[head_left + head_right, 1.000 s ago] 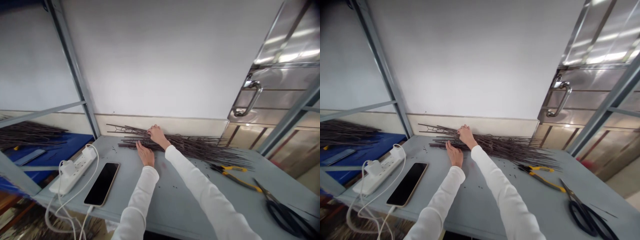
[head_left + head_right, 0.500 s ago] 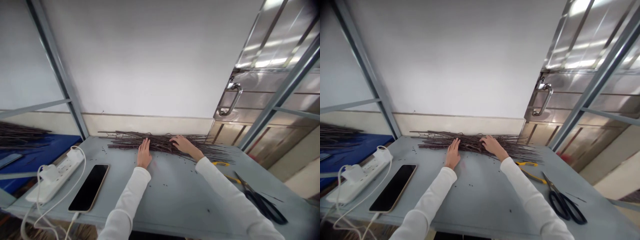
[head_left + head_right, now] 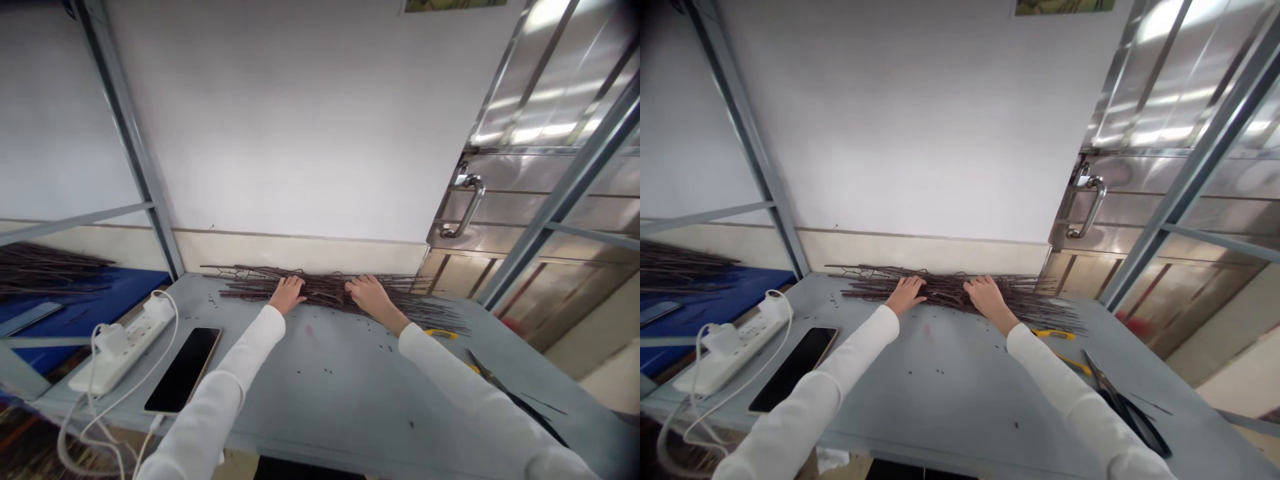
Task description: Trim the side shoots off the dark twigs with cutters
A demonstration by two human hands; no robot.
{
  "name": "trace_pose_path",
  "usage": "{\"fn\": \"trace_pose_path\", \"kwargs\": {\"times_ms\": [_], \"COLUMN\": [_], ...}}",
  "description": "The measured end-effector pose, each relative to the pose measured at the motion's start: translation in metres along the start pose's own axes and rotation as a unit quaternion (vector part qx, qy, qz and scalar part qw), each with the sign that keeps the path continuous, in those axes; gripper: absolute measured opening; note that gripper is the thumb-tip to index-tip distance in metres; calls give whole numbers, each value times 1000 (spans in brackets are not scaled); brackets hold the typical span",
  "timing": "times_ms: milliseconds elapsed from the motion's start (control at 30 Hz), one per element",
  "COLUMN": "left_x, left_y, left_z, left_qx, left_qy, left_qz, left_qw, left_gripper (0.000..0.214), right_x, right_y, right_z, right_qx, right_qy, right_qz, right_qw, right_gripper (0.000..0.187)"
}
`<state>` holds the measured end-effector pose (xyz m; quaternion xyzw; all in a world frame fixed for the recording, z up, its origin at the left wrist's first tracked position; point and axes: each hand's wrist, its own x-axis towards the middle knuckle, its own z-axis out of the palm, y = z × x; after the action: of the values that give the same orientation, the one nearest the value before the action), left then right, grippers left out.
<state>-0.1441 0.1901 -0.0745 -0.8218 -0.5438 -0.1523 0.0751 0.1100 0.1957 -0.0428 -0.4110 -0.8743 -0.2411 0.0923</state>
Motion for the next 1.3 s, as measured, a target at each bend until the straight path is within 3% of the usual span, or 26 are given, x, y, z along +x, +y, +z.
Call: {"fn": "trace_pose_path", "kwargs": {"times_ms": [133, 267, 400, 500, 600, 700, 767, 900, 1033, 1167, 1300], "left_x": [17, 34, 54, 67, 75, 77, 76, 75, 73, 65, 52], "left_y": [-10, -21, -35, -43, -45, -46, -46, -43, -32, -18, -6], "left_z": [-28, -60, -88, -105, -120, -135, -145, -158, -155, -138, -116], "left_qx": [-2, -26, -70, -104, -132, -147, -143, -104, -44, 9, 47], "left_qy": [-17, 16, 43, 47, 44, 37, 27, -8, -58, -97, -115], "left_qz": [36, 22, -15, -36, -46, -46, -41, -32, -20, 3, 17], "left_qw": [999, 999, 997, 993, 989, 987, 988, 994, 997, 995, 992], "left_gripper": [31, 30, 26, 28, 30, 31, 32, 29, 29, 33, 31], "right_x": [22, 42, 32, 6, -21, -31, -24, 20, 80, 117, 129], "right_y": [19, 29, 21, 8, -1, -6, -12, -41, -92, -133, -149], "right_z": [-38, -90, -132, -139, -117, -75, -45, 8, 41, 55, 55], "right_qx": [-31, -57, -57, -26, 35, 143, 170, 191, 210, 216, 216], "right_qy": [42, 96, 248, 347, 336, 180, 119, 51, -3, -23, -34], "right_qz": [-11, -23, -37, -44, -45, -20, 2, 40, 89, 174, 227], "right_qw": [999, 994, 966, 936, 940, 973, 978, 979, 974, 961, 949], "right_gripper": [16, 22, 25, 25, 23, 25, 30, 43, 51, 49, 45]}}
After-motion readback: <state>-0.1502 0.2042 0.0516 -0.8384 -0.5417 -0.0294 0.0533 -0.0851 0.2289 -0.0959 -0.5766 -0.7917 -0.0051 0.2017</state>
